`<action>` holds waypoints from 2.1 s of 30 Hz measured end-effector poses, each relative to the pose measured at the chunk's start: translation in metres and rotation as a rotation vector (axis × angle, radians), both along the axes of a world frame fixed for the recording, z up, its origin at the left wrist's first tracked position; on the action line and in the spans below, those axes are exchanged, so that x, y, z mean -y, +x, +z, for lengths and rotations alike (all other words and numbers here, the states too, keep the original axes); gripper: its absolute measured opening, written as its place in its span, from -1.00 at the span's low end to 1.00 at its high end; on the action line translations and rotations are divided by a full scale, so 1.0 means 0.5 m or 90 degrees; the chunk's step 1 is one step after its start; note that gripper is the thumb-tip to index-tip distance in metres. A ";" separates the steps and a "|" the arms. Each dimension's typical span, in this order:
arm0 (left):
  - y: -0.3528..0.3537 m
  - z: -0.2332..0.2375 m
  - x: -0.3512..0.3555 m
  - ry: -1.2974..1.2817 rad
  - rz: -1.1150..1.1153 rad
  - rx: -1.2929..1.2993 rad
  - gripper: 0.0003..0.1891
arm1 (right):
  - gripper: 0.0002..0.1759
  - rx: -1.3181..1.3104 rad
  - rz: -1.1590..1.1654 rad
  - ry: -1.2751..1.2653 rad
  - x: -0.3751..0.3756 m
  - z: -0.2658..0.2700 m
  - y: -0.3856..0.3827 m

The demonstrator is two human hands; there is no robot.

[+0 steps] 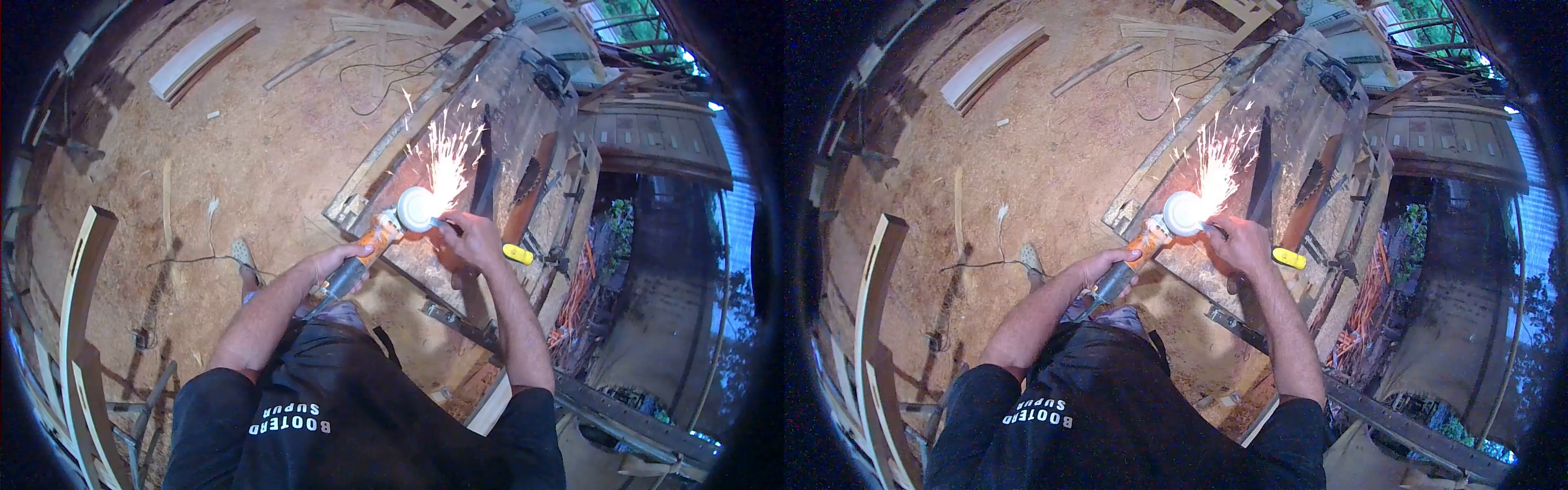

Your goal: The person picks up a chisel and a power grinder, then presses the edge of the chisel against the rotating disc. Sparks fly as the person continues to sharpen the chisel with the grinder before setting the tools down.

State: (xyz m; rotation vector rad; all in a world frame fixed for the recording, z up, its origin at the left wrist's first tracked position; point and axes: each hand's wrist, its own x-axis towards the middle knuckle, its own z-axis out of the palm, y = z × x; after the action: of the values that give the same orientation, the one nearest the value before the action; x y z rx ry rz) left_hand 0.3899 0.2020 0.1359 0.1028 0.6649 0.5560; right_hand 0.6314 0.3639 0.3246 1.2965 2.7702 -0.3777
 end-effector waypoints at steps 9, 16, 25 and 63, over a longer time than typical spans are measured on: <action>0.001 0.002 0.001 0.007 0.008 -0.002 -0.37 | -0.76 0.024 -0.021 -0.025 0.016 0.016 -0.006; 0.000 0.007 -0.001 0.007 0.007 -0.014 -0.37 | -0.77 0.016 -0.020 -0.048 0.020 0.011 0.000; -0.002 0.011 -0.001 0.015 -0.003 -0.024 -0.33 | -0.76 0.032 -0.034 -0.039 0.012 0.007 0.002; -0.005 0.021 -0.002 0.004 -0.007 -0.041 -0.34 | -0.75 -0.015 -0.008 -0.008 0.002 0.001 0.003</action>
State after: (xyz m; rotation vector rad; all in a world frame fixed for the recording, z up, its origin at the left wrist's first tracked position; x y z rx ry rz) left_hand 0.3873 0.2029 0.1464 0.1309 0.7250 0.5463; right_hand 0.6328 0.3628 0.3249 1.3160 2.7758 -0.4141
